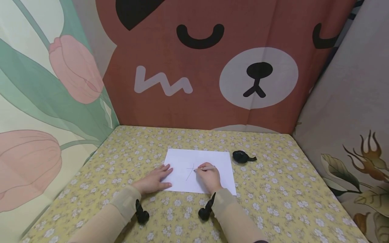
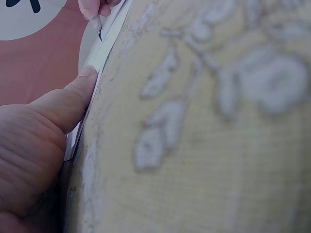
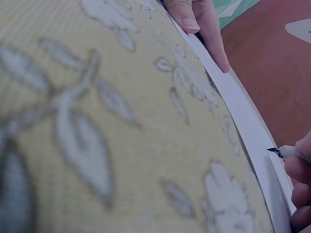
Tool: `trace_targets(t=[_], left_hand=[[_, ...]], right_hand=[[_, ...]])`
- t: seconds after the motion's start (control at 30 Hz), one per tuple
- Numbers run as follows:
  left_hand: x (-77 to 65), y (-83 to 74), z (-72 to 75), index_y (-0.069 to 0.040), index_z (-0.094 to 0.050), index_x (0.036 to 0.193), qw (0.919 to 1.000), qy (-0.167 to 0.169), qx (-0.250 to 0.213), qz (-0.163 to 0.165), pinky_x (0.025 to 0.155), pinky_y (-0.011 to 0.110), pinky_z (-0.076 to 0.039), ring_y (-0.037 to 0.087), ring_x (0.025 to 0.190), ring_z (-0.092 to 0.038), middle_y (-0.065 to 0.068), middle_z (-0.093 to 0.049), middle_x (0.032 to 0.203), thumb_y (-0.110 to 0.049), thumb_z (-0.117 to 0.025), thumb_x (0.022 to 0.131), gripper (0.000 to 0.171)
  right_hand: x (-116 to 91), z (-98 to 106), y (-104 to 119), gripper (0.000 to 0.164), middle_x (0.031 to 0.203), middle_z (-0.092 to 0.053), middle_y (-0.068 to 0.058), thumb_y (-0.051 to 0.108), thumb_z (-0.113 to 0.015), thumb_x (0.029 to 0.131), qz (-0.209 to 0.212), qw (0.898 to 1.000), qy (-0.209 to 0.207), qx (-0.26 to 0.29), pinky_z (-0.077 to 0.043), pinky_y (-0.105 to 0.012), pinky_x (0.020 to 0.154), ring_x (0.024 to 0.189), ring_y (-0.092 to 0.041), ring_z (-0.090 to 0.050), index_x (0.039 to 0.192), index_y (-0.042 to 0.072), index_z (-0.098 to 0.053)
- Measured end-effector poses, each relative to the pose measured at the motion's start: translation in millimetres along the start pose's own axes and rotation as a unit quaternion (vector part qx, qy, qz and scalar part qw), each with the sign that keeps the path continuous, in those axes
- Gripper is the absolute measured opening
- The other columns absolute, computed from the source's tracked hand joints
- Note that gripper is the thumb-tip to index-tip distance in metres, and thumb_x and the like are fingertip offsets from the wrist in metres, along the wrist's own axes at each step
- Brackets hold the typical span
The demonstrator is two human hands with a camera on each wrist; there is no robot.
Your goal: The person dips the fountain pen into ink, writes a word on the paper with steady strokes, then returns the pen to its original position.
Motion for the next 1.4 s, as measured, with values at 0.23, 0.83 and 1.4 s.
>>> trace_targets(t=[0.23, 0.83, 1.4], left_hand=[[0.3, 0.8, -0.4, -0.019, -0.03, 0.152, 1.0, 0.0, 0.001, 0.001, 0.116, 0.053, -0.011, 0.028, 0.147, -0.006, 0.001, -0.014, 0.161, -0.052, -0.056, 0.093, 0.073], [-0.5, 0.1, -0.4, -0.017, -0.029, 0.153, 1.0, 0.005, 0.001, -0.002, 0.116, 0.053, -0.009, 0.028, 0.147, -0.006, 0.003, -0.014, 0.161, -0.051, -0.055, 0.094, 0.072], [-0.4, -1.2, -0.2, -0.016, -0.03, 0.152, 1.0, 0.002, 0.003, -0.004, 0.116, 0.054, -0.01, 0.03, 0.147, -0.007, 0.004, -0.015, 0.16, -0.05, -0.056, 0.094, 0.072]], right_hand=[[-1.1, 0.4, 0.1, 0.01, 0.085, -0.065, -0.001, 0.022, -0.072, 0.085, 0.003, 1.0, 0.001, 0.004, -0.045, -0.033, 0.073, 0.079, -0.019, -0.057, 0.083, 0.012, -0.071], [-3.8, 2.9, -1.6, 0.01, 0.079, -0.061, -0.005, 0.021, -0.071, 0.084, -0.033, 0.999, 0.007, -0.001, -0.041, -0.035, 0.073, 0.074, -0.022, -0.052, 0.082, 0.012, -0.067], [-7.3, 6.5, -2.1, 0.009, 0.075, -0.06, -0.005, 0.019, -0.067, 0.083, -0.036, 0.999, 0.007, 0.002, -0.04, -0.032, 0.066, 0.069, -0.022, -0.05, 0.079, 0.011, -0.066]])
Point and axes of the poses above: each hand's wrist, its own x-axis towards the middle knuckle, its own z-axis out of the back of the hand, y = z × x, the point moved 4 cm from there along x, towards the middle knuckle
